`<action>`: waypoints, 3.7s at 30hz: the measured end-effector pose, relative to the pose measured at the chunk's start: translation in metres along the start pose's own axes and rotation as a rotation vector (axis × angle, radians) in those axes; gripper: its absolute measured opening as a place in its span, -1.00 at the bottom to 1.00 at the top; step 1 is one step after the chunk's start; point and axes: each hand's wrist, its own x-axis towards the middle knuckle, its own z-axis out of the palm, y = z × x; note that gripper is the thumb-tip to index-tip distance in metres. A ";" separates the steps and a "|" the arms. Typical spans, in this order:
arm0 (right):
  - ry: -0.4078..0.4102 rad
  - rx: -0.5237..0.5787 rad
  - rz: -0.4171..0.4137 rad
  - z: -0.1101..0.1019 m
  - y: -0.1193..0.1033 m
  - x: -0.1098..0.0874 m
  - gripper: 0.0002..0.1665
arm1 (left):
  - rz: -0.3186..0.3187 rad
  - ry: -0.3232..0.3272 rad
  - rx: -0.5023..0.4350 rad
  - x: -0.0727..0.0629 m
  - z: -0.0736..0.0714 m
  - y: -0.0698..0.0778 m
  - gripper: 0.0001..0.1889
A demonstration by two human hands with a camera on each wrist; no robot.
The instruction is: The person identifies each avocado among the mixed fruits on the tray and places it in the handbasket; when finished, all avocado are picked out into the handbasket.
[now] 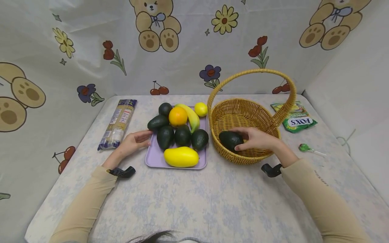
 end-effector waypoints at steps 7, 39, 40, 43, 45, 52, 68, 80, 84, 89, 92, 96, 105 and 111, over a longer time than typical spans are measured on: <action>-0.052 0.044 -0.016 0.004 0.006 0.001 -0.20 | -0.011 -0.005 0.004 0.000 0.000 0.000 -0.51; 0.078 0.241 -0.181 -0.017 -0.033 -0.001 -0.32 | -0.026 -0.004 0.016 0.000 -0.001 0.000 -0.49; 0.079 0.251 -0.201 -0.017 -0.038 -0.001 -0.33 | -0.021 -0.003 0.015 0.000 -0.001 0.000 -0.49; 0.078 0.247 -0.236 -0.019 -0.054 0.003 -0.35 | -0.012 -0.003 0.014 0.000 -0.001 -0.001 -0.49; 0.070 0.246 -0.250 -0.018 -0.064 0.005 -0.35 | -0.014 -0.005 0.014 0.001 -0.001 0.000 -0.50; 0.036 0.250 -0.323 -0.009 -0.089 0.021 -0.34 | -0.031 0.000 0.021 0.001 -0.002 0.001 -0.50; 0.065 0.412 -0.350 0.054 -0.127 0.107 -0.27 | -0.009 0.002 -0.004 0.001 -0.004 0.011 -0.50; -0.005 0.344 -0.245 0.088 -0.123 0.164 -0.22 | -0.044 -0.015 -0.017 -0.007 0.003 0.032 -0.51; -0.032 0.242 -0.217 0.089 -0.121 0.174 -0.19 | -0.049 -0.018 -0.015 -0.007 0.003 0.033 -0.51; -0.097 0.184 -0.199 0.089 -0.119 0.182 -0.21 | -0.043 -0.015 -0.005 -0.006 0.003 0.029 -0.51; -0.129 0.171 -0.191 0.089 -0.117 0.186 -0.24 | -0.036 -0.009 -0.008 -0.003 0.002 0.017 -0.50; -0.134 0.077 -0.198 0.089 -0.116 0.190 -0.28 | -0.031 0.003 -0.001 0.000 0.001 0.002 -0.49; -0.138 -0.112 -0.189 0.089 -0.119 0.191 -0.33 | -0.013 0.008 0.017 0.000 0.000 -0.003 -0.49; -0.127 -0.180 -0.175 0.091 -0.120 0.193 -0.32 | -0.021 0.011 0.020 0.000 0.001 -0.001 -0.48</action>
